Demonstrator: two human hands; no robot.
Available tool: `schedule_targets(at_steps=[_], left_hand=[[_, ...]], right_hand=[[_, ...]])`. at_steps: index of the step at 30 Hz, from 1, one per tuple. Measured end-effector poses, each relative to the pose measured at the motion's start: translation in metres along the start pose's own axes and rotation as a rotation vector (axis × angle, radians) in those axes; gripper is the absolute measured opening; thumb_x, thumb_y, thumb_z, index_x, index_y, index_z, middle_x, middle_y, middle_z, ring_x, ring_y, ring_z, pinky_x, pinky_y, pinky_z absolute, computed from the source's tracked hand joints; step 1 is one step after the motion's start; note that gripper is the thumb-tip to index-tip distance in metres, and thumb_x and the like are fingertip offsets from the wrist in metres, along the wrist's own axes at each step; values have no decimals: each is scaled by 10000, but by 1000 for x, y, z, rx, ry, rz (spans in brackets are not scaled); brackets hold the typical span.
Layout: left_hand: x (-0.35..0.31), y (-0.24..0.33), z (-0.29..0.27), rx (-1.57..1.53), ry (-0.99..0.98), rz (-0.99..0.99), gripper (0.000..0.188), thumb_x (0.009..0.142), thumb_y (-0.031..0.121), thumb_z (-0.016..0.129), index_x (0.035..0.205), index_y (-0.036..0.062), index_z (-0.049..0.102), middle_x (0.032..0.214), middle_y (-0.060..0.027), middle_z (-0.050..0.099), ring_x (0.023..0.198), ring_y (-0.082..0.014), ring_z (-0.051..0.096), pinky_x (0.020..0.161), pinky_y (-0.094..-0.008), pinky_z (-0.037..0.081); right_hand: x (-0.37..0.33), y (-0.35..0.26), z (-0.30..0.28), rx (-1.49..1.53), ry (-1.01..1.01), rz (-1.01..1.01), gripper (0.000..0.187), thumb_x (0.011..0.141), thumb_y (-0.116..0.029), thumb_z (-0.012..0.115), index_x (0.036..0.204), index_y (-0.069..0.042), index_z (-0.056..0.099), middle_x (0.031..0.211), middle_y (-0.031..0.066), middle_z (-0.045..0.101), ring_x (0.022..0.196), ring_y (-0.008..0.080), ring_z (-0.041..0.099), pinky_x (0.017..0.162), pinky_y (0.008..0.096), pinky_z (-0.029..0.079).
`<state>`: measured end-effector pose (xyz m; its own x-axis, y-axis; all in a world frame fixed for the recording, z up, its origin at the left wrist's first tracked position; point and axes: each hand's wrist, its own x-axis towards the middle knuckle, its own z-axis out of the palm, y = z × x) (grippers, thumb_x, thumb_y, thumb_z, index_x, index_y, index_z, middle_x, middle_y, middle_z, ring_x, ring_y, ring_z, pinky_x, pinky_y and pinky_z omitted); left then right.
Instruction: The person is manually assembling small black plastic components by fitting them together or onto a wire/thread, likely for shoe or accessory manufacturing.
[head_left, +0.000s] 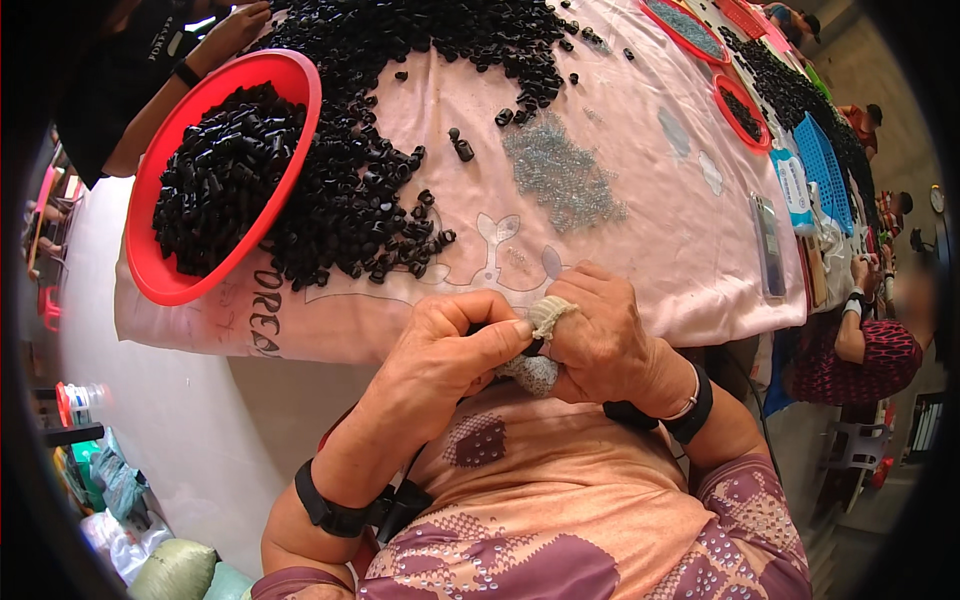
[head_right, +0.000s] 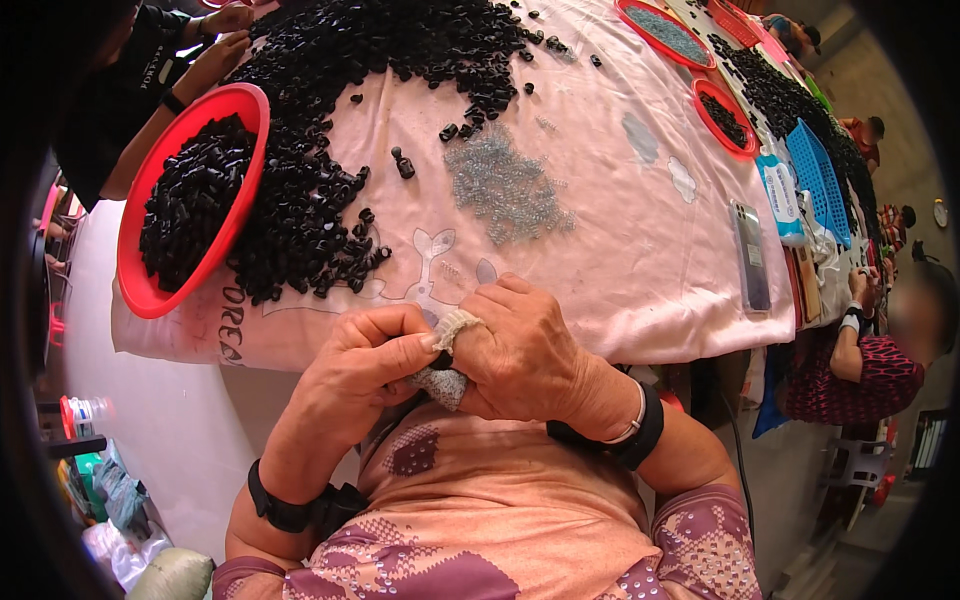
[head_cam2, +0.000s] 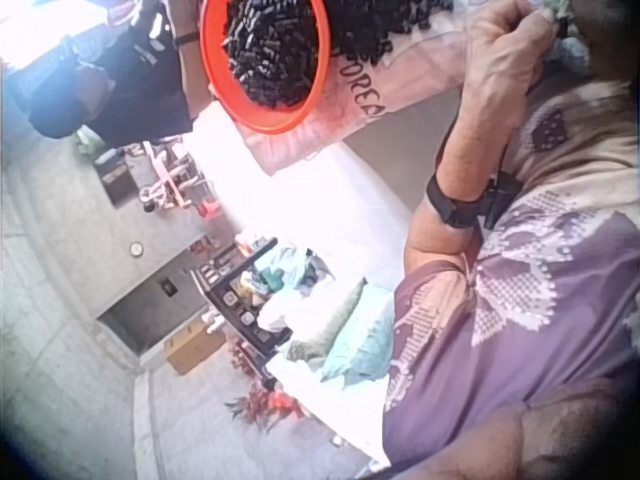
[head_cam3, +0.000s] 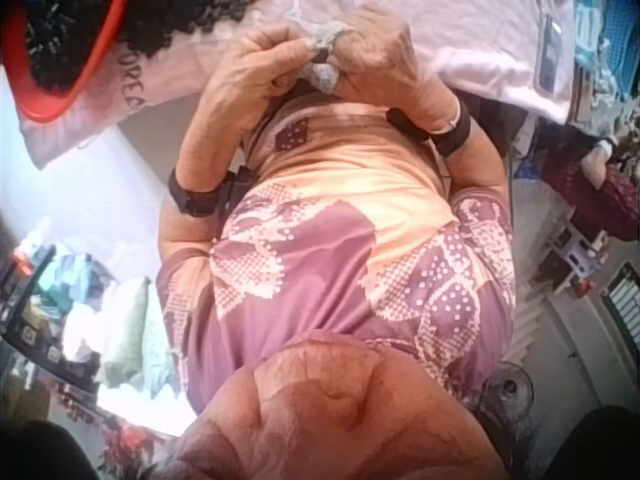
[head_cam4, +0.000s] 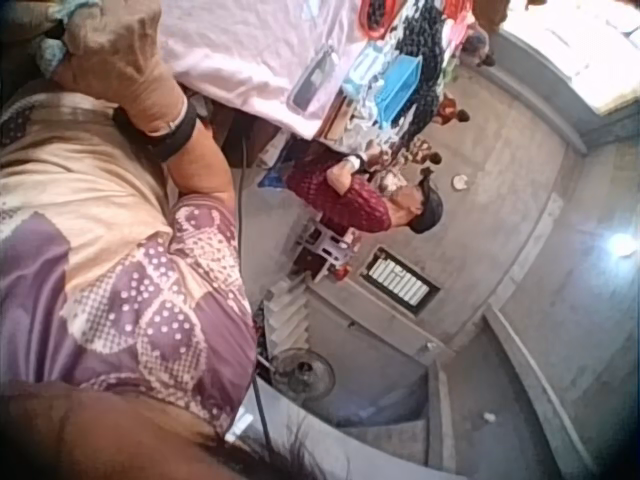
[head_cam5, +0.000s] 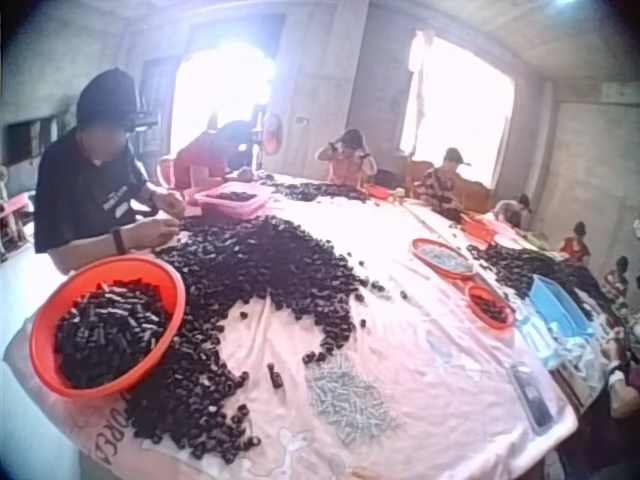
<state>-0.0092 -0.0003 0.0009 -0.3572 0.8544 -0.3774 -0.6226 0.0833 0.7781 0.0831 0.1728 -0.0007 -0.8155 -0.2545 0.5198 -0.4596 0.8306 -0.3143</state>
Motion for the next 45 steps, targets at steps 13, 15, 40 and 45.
schedule_targets(at_steps=[13,15,40,45], left_hand=[[0,3,8,-39,37,-2,161,921,211,662,841,77,624,672,92,491,543,19,371,457,-158,257],[1,3,6,-22,26,-10,160,919,208,665,837,78,621,674,89,495,544,14,380,455,-161,258],[4,1,-8,-467,-126,42,146,947,154,554,972,18,600,686,-14,559,544,-85,489,406,-193,322],[0,4,-6,-439,-69,33,131,945,144,548,979,31,604,714,-14,564,577,-87,507,435,-195,352]], right_hand=[[-2,3,1,8,21,15,287,646,-208,747,707,-36,527,670,95,523,565,277,536,555,379,422],[1,0,-1,0,13,25,285,642,-207,747,707,-36,529,668,95,522,567,278,535,554,383,421],[105,87,27,-388,-275,384,185,787,-120,627,958,-53,615,930,163,585,822,354,629,722,451,501],[102,72,31,-363,-254,322,168,789,-124,625,939,-47,608,932,168,586,830,360,631,721,446,507]])
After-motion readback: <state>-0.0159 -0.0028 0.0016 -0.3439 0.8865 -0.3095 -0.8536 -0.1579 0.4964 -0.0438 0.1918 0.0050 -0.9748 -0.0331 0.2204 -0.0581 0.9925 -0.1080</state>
